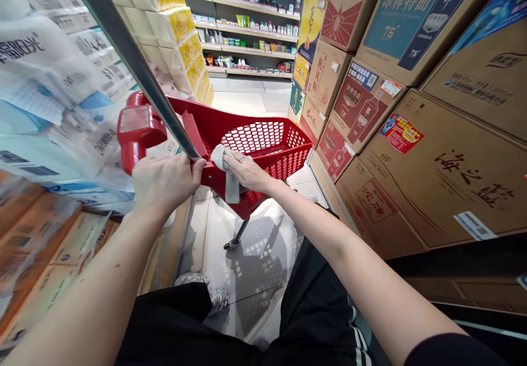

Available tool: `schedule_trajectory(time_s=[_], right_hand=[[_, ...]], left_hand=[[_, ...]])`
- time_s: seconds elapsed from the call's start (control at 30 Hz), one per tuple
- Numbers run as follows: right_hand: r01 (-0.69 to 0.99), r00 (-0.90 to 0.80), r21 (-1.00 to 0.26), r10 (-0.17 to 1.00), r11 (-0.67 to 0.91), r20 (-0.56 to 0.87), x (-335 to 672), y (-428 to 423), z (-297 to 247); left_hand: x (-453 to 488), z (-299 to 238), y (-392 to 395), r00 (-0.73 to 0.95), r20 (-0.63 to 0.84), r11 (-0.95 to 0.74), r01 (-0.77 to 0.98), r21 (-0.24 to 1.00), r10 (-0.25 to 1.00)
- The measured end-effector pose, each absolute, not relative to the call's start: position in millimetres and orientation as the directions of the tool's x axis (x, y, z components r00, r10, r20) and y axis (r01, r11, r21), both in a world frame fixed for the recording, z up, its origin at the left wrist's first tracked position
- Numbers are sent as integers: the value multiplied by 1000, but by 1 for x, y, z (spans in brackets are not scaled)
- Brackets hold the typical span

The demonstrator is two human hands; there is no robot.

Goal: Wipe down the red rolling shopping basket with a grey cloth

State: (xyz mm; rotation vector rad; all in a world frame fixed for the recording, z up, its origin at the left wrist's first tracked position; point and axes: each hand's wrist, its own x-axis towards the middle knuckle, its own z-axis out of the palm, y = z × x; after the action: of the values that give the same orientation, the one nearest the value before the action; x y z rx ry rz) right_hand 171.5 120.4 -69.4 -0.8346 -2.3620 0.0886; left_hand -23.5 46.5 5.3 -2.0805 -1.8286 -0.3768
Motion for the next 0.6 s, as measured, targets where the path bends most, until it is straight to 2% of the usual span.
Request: schedule_trajectory(time_s=[0.07, 0.2, 0.37, 0.47, 0.6], right_hand=[[568, -621, -224, 590, 792, 516, 190, 133, -79], [731, -536, -164, 706, 662, 462, 241, 158, -97], [810, -421, -250, 822, 531, 384, 252, 161, -95], [783, -398, -326, 830, 529, 390, 216, 146, -81], [716, -459, -281, 733, 640, 502, 179, 129, -68]], left_hand=[[-23, 5, 46, 154, 416, -100, 984, -149, 896], [-22, 5, 46, 175, 430, -83, 971, -224, 886], [-16, 3, 49, 186, 438, -95, 970, -222, 879], [-10, 2, 50, 176, 457, -75, 970, -230, 872], [-8, 0, 54, 180, 493, -43, 960, -276, 851]])
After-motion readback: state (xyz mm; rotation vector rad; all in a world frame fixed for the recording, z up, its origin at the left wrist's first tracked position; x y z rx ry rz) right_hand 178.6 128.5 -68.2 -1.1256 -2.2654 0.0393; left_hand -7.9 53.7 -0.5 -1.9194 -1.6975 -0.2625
